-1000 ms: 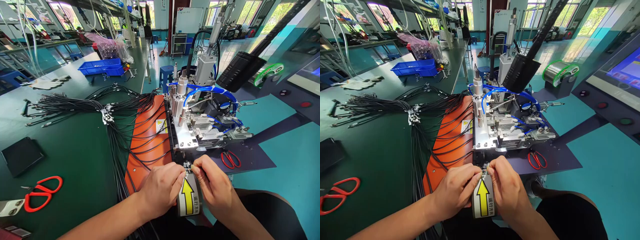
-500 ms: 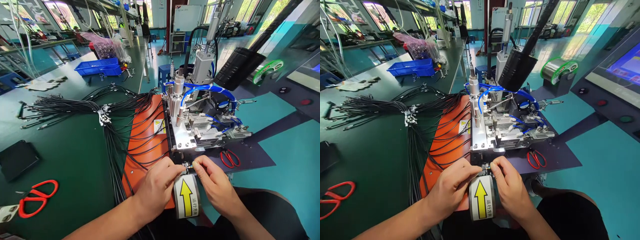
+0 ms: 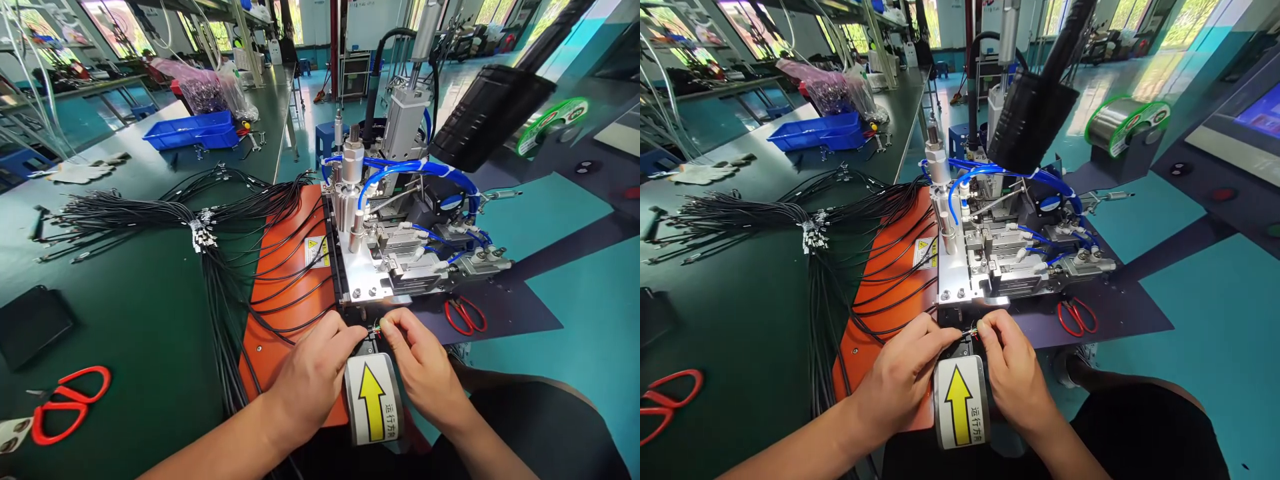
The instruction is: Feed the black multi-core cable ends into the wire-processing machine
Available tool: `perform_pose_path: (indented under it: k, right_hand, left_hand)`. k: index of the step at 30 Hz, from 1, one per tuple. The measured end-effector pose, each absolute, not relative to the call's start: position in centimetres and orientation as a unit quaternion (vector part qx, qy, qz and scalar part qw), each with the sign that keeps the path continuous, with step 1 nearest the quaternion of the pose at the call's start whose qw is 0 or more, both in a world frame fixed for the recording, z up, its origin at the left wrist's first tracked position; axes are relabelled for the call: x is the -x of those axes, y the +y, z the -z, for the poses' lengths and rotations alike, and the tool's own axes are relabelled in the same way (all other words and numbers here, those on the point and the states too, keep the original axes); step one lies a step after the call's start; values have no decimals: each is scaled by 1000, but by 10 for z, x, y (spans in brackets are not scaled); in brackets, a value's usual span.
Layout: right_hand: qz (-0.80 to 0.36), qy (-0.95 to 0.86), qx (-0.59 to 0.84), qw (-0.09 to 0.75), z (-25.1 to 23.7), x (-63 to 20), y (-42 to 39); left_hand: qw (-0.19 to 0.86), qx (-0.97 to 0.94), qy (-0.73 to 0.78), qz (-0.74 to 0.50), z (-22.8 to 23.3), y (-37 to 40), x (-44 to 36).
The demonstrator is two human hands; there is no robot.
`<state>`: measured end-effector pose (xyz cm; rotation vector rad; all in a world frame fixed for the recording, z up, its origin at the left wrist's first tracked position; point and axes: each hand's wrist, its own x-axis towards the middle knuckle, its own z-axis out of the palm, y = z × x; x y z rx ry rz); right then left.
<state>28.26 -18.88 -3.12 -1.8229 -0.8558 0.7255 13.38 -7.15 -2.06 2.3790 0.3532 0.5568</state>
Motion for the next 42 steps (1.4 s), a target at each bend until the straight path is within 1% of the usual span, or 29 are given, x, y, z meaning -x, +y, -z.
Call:
perform_pose_path:
  k: [11,27,42]
  right_hand:
    - [-277,-357,762,464,34,-281,-191]
    - [-312,-325,763,463,34,-280,-194]
    - [-266,-352,781,441,34,-280,-196]
  left_hand:
    - [322,-914,143,-202,20,-72,-135]
    - [307,-920,152,-190,23,-73,-134]
    - [302,-921,155,-192,25,-73,-135]
